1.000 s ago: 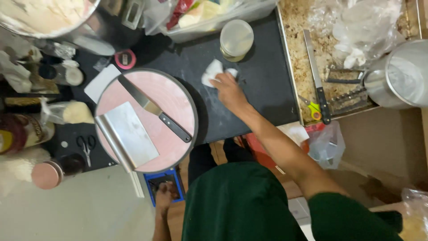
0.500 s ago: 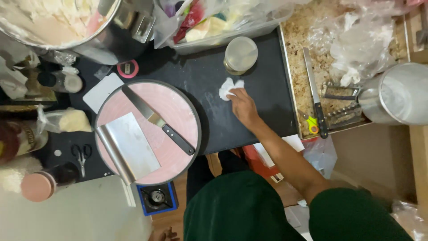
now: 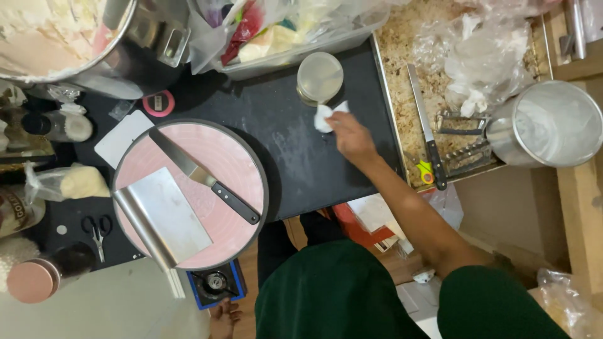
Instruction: Cleaning metal scrapers and spatulas with a cloth and wiping down the workstation.
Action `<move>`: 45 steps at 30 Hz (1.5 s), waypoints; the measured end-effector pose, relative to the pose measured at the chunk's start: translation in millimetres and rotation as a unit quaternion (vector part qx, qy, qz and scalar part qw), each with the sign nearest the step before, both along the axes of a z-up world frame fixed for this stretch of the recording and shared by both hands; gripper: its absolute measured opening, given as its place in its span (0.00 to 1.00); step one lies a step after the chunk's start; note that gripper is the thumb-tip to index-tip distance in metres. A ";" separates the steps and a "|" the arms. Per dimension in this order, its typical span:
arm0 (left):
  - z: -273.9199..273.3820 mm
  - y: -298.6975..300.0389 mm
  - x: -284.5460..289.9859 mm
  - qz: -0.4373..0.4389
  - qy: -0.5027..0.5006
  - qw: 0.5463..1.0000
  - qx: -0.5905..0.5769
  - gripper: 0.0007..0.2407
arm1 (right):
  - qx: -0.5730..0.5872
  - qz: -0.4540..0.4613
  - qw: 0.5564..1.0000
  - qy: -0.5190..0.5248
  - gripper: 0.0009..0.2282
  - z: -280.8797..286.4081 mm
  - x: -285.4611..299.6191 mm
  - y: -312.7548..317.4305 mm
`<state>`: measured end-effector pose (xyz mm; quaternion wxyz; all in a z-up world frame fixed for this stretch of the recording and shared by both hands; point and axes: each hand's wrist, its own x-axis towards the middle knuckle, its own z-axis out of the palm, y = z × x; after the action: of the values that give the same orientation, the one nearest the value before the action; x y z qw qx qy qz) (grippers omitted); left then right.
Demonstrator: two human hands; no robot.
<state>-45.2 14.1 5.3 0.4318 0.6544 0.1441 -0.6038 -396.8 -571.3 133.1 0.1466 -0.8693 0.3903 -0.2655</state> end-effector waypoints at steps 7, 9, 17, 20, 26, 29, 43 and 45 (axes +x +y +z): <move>-4.1 -17.2 -7.0 -0.082 -0.090 0.992 0.022 0.14 | -0.058 -0.172 0.982 -0.052 0.14 -3.7 -16.7 -103.1; 3.1 -23.9 -8.7 -0.109 -0.109 0.987 0.049 0.14 | -0.054 -0.165 0.985 -0.025 0.14 -17.2 -15.3 -127.3; -3.8 -26.0 4.1 0.122 0.208 0.970 -0.037 0.16 | -0.032 -0.101 0.993 -0.053 0.12 -34.0 -20.3 -16.7; -8.0 -31.4 2.0 -0.141 -0.113 0.978 0.103 0.16 | 0.035 -0.180 0.979 -0.088 0.12 -41.6 -22.5 -31.5; 14.6 -43.4 6.3 -0.223 -0.185 0.957 -0.014 0.19 | -0.020 -0.233 0.968 0.086 0.15 -49.6 -25.1 -93.4; 14.0 -54.9 13.4 -0.236 -0.199 0.950 0.040 0.19 | 0.023 -0.241 0.955 0.169 0.08 -57.4 -16.8 -58.3; 14.0 -52.1 54.0 -0.237 -0.157 0.958 0.034 0.19 | 0.040 -0.198 0.970 0.134 0.15 -61.7 -25.5 15.7; 5.5 -59.1 60.4 -0.240 -0.168 0.956 0.007 0.19 | 0.060 -0.226 0.971 0.051 0.13 -47.1 -40.3 12.0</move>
<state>15.2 -45.0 10.8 0.2877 0.7646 -0.0876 -0.5700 -437.1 -559.3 86.1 0.1142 -0.7606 0.5988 -0.2232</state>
